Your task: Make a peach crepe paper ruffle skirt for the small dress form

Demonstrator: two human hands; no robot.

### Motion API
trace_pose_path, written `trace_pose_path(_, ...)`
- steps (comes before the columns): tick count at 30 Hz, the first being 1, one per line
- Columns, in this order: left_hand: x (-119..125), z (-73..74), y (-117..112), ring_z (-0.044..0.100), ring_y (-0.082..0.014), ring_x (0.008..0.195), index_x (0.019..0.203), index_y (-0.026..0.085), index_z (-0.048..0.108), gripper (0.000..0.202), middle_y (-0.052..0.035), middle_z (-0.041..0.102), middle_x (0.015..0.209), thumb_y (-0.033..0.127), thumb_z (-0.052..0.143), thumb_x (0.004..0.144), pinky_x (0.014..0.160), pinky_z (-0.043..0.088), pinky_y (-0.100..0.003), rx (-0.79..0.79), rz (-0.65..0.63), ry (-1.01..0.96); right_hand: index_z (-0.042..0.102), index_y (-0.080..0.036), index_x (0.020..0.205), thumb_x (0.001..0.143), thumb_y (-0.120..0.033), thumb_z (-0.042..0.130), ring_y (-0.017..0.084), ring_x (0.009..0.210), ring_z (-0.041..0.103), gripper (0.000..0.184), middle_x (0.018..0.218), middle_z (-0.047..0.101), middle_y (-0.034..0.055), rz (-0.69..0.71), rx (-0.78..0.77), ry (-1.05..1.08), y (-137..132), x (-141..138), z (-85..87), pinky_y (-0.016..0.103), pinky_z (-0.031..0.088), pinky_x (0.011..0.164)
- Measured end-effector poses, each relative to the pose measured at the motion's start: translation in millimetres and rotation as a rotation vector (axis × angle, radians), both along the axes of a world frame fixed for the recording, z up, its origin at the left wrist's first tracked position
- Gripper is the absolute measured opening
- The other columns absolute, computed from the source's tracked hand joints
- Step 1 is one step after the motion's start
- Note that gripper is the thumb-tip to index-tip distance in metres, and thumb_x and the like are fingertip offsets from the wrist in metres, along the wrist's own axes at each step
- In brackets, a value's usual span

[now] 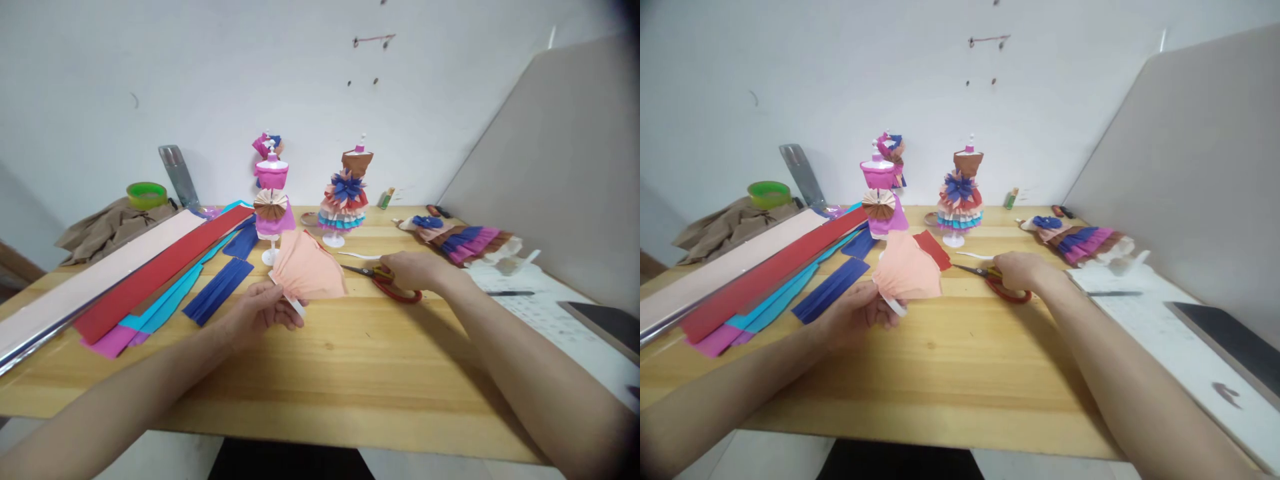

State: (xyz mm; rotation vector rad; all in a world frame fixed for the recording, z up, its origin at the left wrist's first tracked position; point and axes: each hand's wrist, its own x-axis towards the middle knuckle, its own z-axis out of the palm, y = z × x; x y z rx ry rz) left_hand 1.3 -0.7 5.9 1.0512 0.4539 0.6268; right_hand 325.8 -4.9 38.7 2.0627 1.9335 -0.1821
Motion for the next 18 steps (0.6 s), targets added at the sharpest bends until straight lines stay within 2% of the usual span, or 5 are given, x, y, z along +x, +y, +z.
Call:
trace_pose_path(3,-1,4.1,-1,0.067,-0.0161,0.061,0.079,0.009,0.075,0.039,-0.0108,0.072,0.071,0.047,0.078,0.07,0.055,0.051,-0.022,0.081,0.109,-0.002,0.067,-0.016,0.082,0.073,-0.016,0.058,0.026,0.074,0.064,0.014,0.086,0.07,0.0164,0.044,0.0,0.09,-4,1,2.1,0.031,0.036,0.057)
trace_pose_path(6,-3,7.9,-3,0.063,-0.0148,0.055,0.072,0.01,0.074,0.036,-0.0094,0.07,0.063,0.046,0.078,0.069,0.051,0.047,-0.023,0.177,0.228,0.035,0.062,-0.018,0.075,0.069,-0.02,0.057,0.022,0.066,0.059,0.008,0.073,0.067,0.0084,0.044,0.012,0.228,-9,4,9.0,0.029,0.035,0.055)
trace_pose_path(11,-3,8.7,-5,0.054,-0.0121,0.048,0.062,0.01,0.072,0.039,-0.007,0.064,0.052,0.048,0.076,0.069,0.046,0.041,-0.023,0.296,0.295,0.107,0.053,-0.019,0.072,0.065,-0.022,0.056,0.017,0.062,0.05,0.008,0.068,0.056,0.0017,0.09,0.098,0.586,-18,13,22.3,0.026,0.035,0.053)
trace_pose_path(15,-2,5.6,-6,0.05,-0.0106,0.046,0.06,0.011,0.071,0.035,-0.0044,0.062,0.051,0.045,0.076,0.071,0.045,0.036,-0.024,0.333,0.324,0.121,0.048,-0.021,0.079,0.068,-0.027,0.061,0.015,0.066,0.048,0.018,0.074,0.052,0.0001,0.168,0.064,1.058,-22,4,26.3,0.026,0.039,0.059)
trace_pose_path(18,-1,7.2,-7,0.05,-0.0108,0.049,0.058,0.012,0.069,0.033,-0.0032,0.06,0.052,0.042,0.077,0.069,0.045,0.036,-0.024,0.341,0.384,0.101,0.045,-0.023,0.084,0.063,-0.042,0.073,0.015,0.065,0.045,0.039,0.076,0.051,-0.0001,0.221,0.16,1.309,-24,-17,27.3,0.028,0.037,0.059)
